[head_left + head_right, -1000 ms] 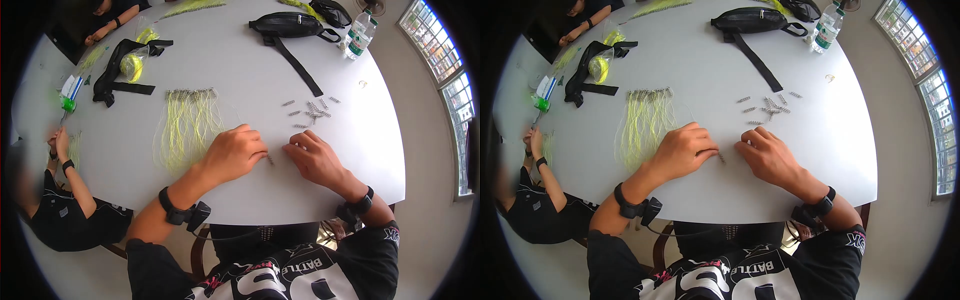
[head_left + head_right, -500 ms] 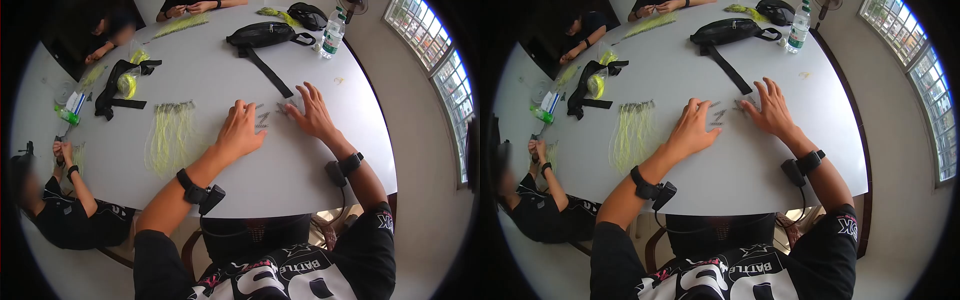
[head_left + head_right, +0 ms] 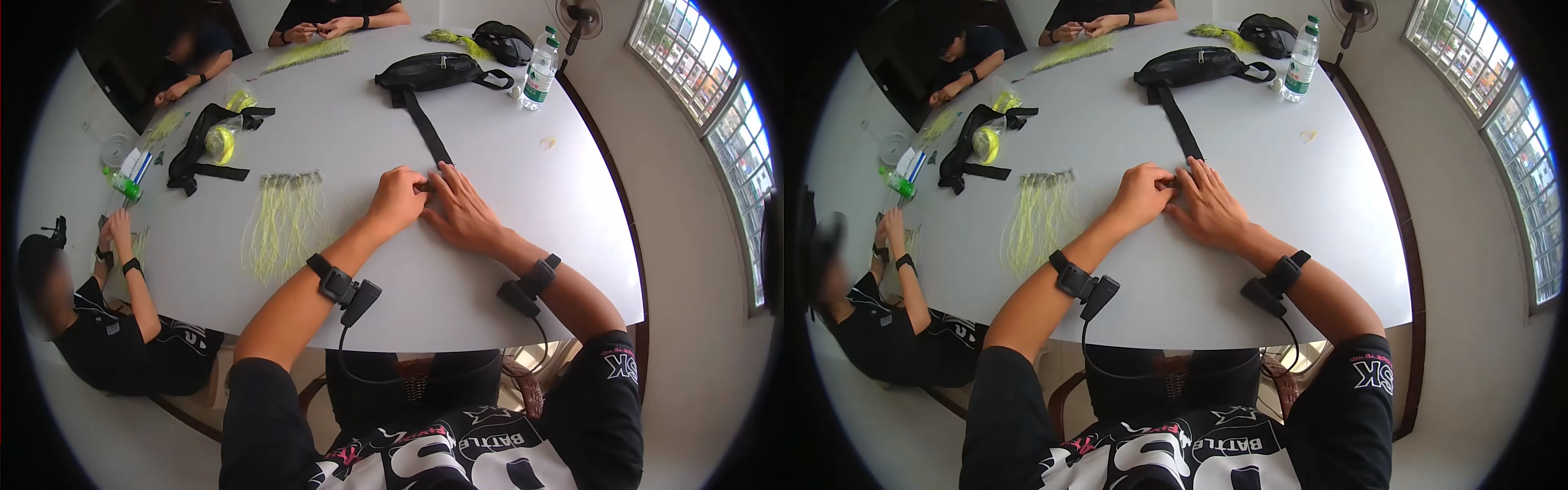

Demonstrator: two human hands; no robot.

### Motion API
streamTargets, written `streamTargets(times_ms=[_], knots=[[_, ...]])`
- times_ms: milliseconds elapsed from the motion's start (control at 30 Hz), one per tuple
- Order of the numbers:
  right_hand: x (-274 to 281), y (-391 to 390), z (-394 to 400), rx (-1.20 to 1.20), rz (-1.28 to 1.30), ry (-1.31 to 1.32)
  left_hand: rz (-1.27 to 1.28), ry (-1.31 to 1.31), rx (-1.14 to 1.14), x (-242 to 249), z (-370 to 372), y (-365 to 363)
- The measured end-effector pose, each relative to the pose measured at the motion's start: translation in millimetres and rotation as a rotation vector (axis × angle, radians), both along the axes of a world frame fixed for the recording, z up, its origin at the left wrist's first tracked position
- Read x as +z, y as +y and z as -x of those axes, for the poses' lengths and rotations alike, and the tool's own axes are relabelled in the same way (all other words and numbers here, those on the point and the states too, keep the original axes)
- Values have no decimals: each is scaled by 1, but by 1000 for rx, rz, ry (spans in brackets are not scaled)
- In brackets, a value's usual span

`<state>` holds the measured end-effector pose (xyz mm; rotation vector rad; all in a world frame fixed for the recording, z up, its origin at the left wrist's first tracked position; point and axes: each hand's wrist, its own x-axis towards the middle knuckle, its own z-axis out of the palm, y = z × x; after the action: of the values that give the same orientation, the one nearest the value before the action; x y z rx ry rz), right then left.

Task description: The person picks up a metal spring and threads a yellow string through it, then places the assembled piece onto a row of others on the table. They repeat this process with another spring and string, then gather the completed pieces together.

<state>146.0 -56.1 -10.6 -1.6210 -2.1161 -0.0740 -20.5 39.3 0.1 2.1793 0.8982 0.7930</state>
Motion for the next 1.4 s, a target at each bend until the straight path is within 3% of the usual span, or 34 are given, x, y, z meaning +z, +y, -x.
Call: streamTargets(times_ms=[300, 600, 700, 800, 900, 1167, 1400], knots=[[-9, 52, 50, 17, -74, 40, 135, -71, 205, 13, 31, 13], [-2, 114, 88, 101, -28, 55, -5, -121, 220, 33, 123, 29], [-3, 143, 94, 76, -5, 29, -15, -78, 405, 38, 153, 40], [-2, 171, 93, 40, 68, 4, -187, 79, 417, 25, 180, 57], [-5, 195, 90, -22, 71, 10, -119, 92, 482, 21, 190, 61], [-13, 244, 84, -119, 58, 9, -262, 84, 482, 14, 205, 63], [-6, 219, 90, -40, -124, 124, -246, 130, 406, 6, 200, 58]])
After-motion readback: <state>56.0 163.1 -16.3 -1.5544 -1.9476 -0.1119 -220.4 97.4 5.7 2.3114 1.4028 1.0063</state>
